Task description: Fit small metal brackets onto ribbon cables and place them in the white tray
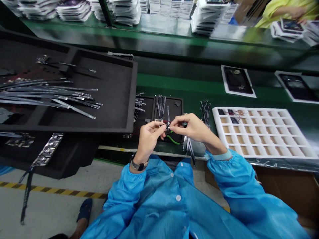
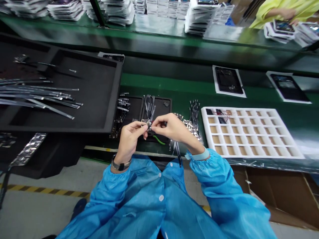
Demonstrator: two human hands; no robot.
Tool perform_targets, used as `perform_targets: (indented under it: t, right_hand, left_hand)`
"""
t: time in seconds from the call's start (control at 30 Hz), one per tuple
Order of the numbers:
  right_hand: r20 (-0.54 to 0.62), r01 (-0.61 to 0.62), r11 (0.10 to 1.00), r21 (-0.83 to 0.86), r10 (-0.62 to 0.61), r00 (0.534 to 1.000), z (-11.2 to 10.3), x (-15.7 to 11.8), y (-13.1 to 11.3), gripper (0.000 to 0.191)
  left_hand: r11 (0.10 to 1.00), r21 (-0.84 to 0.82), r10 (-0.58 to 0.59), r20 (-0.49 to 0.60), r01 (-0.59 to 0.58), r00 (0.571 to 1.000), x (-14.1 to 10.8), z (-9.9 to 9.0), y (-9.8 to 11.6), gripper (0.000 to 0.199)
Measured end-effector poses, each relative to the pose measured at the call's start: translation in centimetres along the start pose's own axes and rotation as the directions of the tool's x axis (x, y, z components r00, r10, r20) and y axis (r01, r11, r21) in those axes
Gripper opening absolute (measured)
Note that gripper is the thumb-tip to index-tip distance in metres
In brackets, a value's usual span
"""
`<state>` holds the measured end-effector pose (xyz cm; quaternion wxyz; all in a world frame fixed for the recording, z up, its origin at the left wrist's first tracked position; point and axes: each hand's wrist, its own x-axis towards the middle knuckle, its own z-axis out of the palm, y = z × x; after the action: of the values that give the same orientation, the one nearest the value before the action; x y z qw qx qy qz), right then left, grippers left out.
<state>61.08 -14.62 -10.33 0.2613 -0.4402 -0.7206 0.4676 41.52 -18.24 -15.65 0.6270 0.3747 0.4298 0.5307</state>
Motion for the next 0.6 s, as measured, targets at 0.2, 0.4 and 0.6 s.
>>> perform_targets:
  t: [0.2,0.4,0.6]
  right_hand:
    - [-0.025,-0.045,0.999,-0.013,0.045,0.999,0.6,-0.4,0.3,0.022]
    - [0.024,-0.057,0.997,0.043,0.056,0.998,0.3,-0.8,0.3,0.023]
    - [0.042,-0.067,0.990,0.125,0.062,0.997,0.2,-1.2,0.7,0.023]
  left_hand:
    - [0.996,0.078,0.035,-0.039,-0.032,0.999,-0.5,0.1,0.1,0.021]
    - [0.997,-0.056,-0.043,0.082,0.048,0.996,0.1,-0.6,-0.1,0.024]
    - [0.995,-0.074,-0.057,0.148,0.068,0.987,0.0,-0.6,-0.2,0.023]
